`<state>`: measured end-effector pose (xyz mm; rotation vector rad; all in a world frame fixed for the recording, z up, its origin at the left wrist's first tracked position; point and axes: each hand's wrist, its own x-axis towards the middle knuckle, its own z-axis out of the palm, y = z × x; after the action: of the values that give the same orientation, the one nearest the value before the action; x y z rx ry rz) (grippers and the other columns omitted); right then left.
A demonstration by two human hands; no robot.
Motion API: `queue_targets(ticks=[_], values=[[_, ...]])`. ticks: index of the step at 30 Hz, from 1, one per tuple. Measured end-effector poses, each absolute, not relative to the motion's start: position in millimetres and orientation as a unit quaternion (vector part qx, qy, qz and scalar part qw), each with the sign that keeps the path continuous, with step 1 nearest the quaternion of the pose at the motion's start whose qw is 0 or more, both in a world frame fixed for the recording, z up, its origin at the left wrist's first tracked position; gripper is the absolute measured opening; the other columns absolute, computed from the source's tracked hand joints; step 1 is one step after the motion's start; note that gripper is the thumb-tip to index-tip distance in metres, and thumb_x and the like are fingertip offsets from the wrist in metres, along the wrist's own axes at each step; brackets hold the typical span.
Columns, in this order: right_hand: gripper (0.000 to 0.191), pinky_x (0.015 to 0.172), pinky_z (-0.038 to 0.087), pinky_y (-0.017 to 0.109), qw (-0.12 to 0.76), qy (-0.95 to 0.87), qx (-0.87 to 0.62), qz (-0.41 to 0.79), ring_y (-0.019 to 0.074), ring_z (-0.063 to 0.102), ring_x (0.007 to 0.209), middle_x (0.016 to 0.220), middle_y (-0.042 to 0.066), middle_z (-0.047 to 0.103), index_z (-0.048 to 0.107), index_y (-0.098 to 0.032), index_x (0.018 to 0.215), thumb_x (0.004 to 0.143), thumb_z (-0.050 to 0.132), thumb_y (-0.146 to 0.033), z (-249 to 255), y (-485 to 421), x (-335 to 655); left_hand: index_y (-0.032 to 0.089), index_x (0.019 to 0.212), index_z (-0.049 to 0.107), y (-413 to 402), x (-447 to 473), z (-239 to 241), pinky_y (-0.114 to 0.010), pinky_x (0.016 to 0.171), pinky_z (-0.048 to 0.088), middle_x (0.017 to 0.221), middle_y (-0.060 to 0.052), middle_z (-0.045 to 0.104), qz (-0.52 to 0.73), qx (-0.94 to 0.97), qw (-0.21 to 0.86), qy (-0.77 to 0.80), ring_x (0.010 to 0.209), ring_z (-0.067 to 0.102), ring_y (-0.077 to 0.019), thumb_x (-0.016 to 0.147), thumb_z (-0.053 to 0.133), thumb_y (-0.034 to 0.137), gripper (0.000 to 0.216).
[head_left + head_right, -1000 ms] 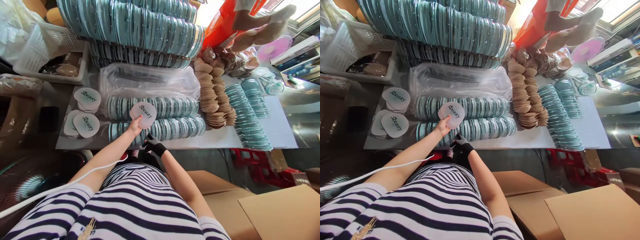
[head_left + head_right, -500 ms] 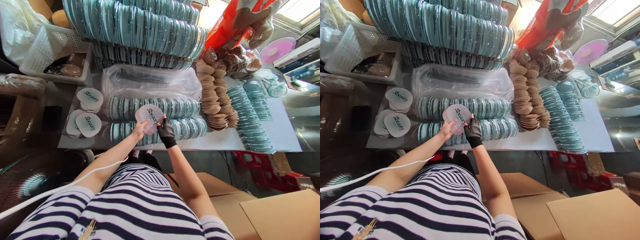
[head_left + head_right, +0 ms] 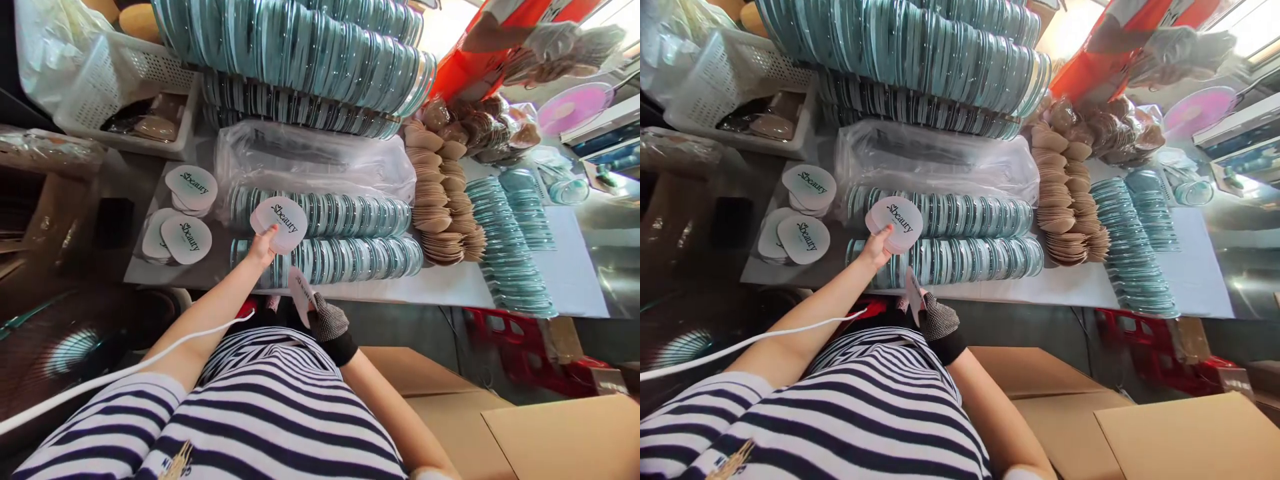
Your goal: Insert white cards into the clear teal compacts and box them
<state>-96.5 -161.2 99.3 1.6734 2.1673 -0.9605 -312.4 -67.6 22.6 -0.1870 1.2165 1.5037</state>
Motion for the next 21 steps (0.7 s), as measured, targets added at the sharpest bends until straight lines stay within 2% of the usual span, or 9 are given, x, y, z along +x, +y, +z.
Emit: queue_targets(ticks=[2,5,8,11,15,21], values=[[0.045,0.067,0.051,0.033,0.186,0.736,0.545,-0.357,0.0237,0.069,0.076,0.092,0.007,0.073,0.051,-0.027,0.134,0.089,0.048,-0.03,96.8,-168.0,-110.9,0.021,0.114,0.065,-69.2,-315.0,19.4,-0.042,0.101,0.05,0.105,-0.005,0.074,0.641,-0.082,0.573,0.505,0.104,0.067,-0.021,0.075,0.075,0.015,0.041],[0.039,0.072,0.049,0.035,0.218,0.713,0.543,-0.387,0.026,0.069,0.086,0.098,0.012,0.072,0.05,-0.024,0.131,0.093,0.045,-0.032,80.8,-150.2,-145.5,0.02,0.114,0.066,-70.7,-312.5,17.4,-0.044,0.102,0.048,0.105,-0.006,0.074,0.641,-0.074,0.581,0.495,0.107,0.066,-0.0229,0.074,0.076,0.015,0.042],[0.036,0.074,0.046,0.033,0.198,0.704,0.563,-0.385,0.0259,0.068,0.093,0.105,0.014,0.07,0.051,-0.021,0.125,0.095,0.043,-0.038,66.8,-131.1,-169.1,0.021,0.114,0.066,-71.4,-311.0,17.5,-0.044,0.103,0.048,0.107,-0.006,0.074,0.644,-0.069,0.583,0.491,0.109,0.066,-0.0236,0.072,0.078,0.016,0.045],[0.037,0.07,0.044,0.03,0.169,0.7,0.584,-0.376,0.0236,0.068,0.089,0.099,0.011,0.071,0.053,-0.021,0.119,0.094,0.045,-0.047,65.8,-132.9,-168.2,0.02,0.115,0.065,-72.0,-313.6,17.8,-0.045,0.103,0.047,0.108,-0.007,0.073,0.644,-0.077,0.582,0.491,0.109,0.065,-0.024,0.072,0.078,0.016,0.044],[0.023,0.067,0.041,0.025,0.137,0.684,0.603,-0.387,0.0186,0.067,0.085,0.097,0.006,0.071,0.057,-0.022,0.107,0.096,0.041,-0.035,66.3,-145.9,-155.5,0.021,0.115,0.065,-73.3,-318.3,17.0,-0.045,0.104,0.047,0.109,-0.007,0.073,0.643,-0.088,0.587,0.484,0.11,0.065,-0.0236,0.074,0.076,0.015,0.042],[0.028,0.069,0.043,0.026,0.163,0.711,0.59,-0.346,0.0199,0.067,0.086,0.097,0.01,0.071,0.058,-0.019,0.114,0.098,0.037,-0.029,39.0,-140.0,-164.9,0.021,0.115,0.064,-75.9,-321.8,15.1,-0.048,0.104,0.046,0.115,-0.007,0.07,0.645,-0.084,0.602,0.462,0.117,0.061,-0.0258,0.074,0.076,0.019,0.042]])
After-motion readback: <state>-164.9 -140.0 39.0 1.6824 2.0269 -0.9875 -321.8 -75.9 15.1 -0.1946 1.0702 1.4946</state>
